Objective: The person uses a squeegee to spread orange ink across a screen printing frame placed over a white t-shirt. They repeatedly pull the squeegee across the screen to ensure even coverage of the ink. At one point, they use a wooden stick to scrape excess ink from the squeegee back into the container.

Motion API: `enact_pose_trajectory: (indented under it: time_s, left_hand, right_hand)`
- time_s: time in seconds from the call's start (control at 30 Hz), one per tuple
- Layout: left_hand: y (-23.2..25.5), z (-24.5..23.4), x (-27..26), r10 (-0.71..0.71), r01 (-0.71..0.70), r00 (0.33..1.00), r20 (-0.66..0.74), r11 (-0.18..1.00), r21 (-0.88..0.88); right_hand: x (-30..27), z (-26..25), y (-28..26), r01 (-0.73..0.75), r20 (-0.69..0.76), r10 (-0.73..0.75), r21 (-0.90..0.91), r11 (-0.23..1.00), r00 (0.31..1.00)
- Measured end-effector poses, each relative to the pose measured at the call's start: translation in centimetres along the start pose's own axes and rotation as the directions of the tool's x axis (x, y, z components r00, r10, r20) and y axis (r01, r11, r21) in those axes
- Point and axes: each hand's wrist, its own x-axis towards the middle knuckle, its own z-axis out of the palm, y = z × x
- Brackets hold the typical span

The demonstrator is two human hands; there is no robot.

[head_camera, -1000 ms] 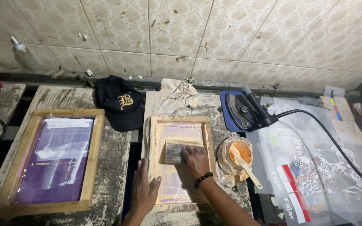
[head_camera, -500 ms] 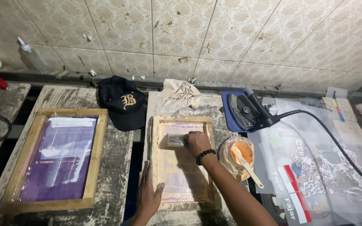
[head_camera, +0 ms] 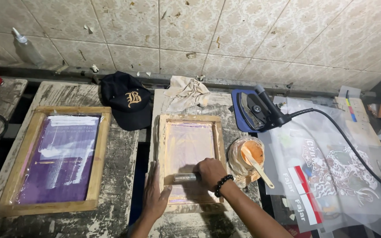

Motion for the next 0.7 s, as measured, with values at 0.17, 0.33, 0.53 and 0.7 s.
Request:
enact_pose_trajectory:
  time_s: [0.17,0.33,0.53,0.7]
  left_hand:
    - [0.5,0.1,-0.3,-0.034,0.033,0.999,-0.001,0.998,-0.056]
    - [1.2,-0.1,-0.5,0.008,-0.023,0.998,-0.059,0.966,-0.259]
    - [3.2,-1.3,-0.2,-0.154,0.145,0.988,-0.001,0.935,-0.324]
    - [4.5,-2.0,0.2,-0.176,0.161,0.984,-0.009,0.919,-0.359]
  right_hand:
    - [-2.0,-3.0,2.1,-0.214,0.119,0.199,0.132,0.968,0.973]
    - [-5.3,-5.9,3.4,-0.377,0.068,0.415,0.569,0.731,0.907]
    - [-7.9,-9.7,4.4,-0.309,0.023,0.461,0.772,0.555,0.887]
    - [-9.3,-12.9,4.6,-0.264,0.035,0.448,0.847,0.461,0.893]
